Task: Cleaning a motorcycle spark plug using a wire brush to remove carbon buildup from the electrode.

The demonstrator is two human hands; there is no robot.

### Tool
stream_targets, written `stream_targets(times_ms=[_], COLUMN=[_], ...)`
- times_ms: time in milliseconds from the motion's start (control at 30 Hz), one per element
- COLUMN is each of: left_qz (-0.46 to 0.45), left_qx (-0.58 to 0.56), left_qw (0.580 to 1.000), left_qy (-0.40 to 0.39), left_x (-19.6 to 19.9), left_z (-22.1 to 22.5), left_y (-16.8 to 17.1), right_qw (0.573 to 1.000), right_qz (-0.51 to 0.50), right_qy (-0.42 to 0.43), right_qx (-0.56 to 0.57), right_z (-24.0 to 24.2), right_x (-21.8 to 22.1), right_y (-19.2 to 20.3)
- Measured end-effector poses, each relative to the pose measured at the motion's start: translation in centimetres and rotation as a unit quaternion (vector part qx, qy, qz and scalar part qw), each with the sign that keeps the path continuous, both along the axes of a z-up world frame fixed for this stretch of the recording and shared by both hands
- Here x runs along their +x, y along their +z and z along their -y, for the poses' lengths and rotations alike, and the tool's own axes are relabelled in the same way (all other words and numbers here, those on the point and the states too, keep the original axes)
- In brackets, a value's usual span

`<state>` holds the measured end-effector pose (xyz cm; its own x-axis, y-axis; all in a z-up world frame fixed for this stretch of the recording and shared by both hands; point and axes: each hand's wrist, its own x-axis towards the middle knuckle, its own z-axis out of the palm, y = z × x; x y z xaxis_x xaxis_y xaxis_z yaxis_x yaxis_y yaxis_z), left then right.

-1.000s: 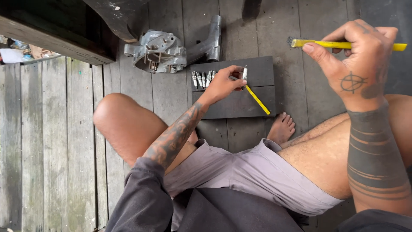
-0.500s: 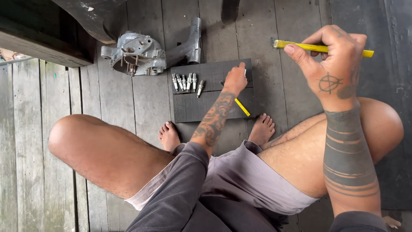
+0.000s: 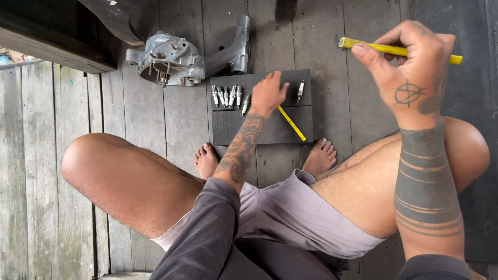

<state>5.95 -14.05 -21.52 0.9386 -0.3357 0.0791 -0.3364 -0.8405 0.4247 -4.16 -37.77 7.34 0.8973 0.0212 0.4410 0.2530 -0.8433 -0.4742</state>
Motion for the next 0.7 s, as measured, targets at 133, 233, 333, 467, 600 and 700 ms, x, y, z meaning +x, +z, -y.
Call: stream_targets(times_ms=[133,233,333,467,600,700], left_qz=[0.009,0.004,-0.001,-0.028,-0.049,-0.103], left_qx=[0.010,0.029,0.054,0.095,0.128,0.120], left_qw=[0.999,0.998,0.996,0.993,0.989,0.987], left_qy=[0.034,0.057,0.066,0.058,0.047,0.021], left_x=[0.8,0.6,-0.1,-1.9,-2.4,-2.1], left_z=[-6.3,-9.8,-11.0,-9.8,-8.3,-9.0], left_y=[1.1,-0.2,-1.2,-2.9,-3.4,-2.8], right_qw=[1.000,0.999,0.999,0.999,0.999,0.999], right_qz=[0.017,0.021,0.022,0.008,0.000,0.001], right_qy=[0.010,0.026,0.039,0.039,0.036,0.028], right_qx=[-0.010,-0.006,0.002,0.004,-0.002,-0.016], right_z=[-0.3,-1.1,-2.3,-2.9,-3.1,-3.3], right_x=[1.3,2.4,3.2,2.9,2.8,3.2], right_y=[-0.2,-0.3,-0.2,-0.3,0.2,-0.3])
